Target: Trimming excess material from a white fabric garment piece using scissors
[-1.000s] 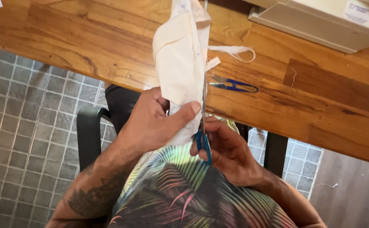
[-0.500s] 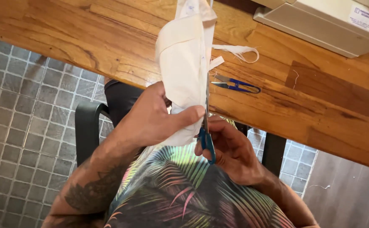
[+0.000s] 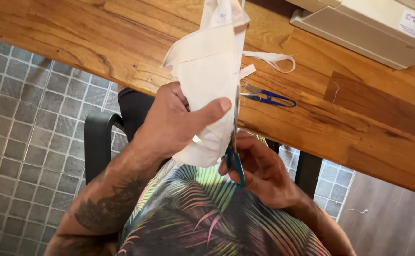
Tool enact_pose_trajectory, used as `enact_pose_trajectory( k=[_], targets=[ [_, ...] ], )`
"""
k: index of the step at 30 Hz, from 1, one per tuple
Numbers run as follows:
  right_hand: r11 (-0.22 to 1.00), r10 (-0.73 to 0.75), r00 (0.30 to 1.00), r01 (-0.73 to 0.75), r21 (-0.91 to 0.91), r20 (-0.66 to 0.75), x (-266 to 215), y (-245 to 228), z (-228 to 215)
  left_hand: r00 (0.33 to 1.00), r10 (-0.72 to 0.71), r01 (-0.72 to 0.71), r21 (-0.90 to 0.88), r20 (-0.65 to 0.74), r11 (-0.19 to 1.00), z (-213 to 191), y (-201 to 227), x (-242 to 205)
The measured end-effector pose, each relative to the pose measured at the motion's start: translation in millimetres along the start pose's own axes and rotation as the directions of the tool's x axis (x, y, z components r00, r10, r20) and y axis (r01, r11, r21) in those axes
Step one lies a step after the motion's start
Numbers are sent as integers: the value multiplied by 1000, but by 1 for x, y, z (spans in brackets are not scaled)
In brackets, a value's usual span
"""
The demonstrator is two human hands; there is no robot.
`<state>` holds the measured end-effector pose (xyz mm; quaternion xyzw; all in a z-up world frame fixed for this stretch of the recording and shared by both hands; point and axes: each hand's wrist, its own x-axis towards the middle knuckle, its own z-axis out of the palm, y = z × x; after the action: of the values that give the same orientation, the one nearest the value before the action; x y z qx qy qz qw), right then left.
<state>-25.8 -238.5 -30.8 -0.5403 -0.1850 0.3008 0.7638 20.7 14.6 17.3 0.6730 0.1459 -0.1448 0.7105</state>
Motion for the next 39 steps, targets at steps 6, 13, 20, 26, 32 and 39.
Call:
enact_pose_trajectory(
  k=[6,13,20,26,32,39],
  targets=[
    [999,-26,1000,27,17,-4,3,-4,2,997,66,-63,-74,36,995,1,-9,0],
    [996,-46,999,45,79,9,1,2,3,1000,11,-9,-137,10,991,6,-9,0],
    [999,-44,999,44,6,-10,5,-6,2,996,50,-40,-118,79,992,7,-10,2],
    [995,-28,999,32,94,-41,0,8,2,995,65,-60,-72,72,996,2,-18,6],
    [996,-48,997,52,67,-52,12,5,-1,990,76,-65,-98,115,993,-1,-7,8],
    [995,21,998,-15,95,-59,8,-1,8,992,77,-60,-156,99,986,-2,-18,4]
  ],
)
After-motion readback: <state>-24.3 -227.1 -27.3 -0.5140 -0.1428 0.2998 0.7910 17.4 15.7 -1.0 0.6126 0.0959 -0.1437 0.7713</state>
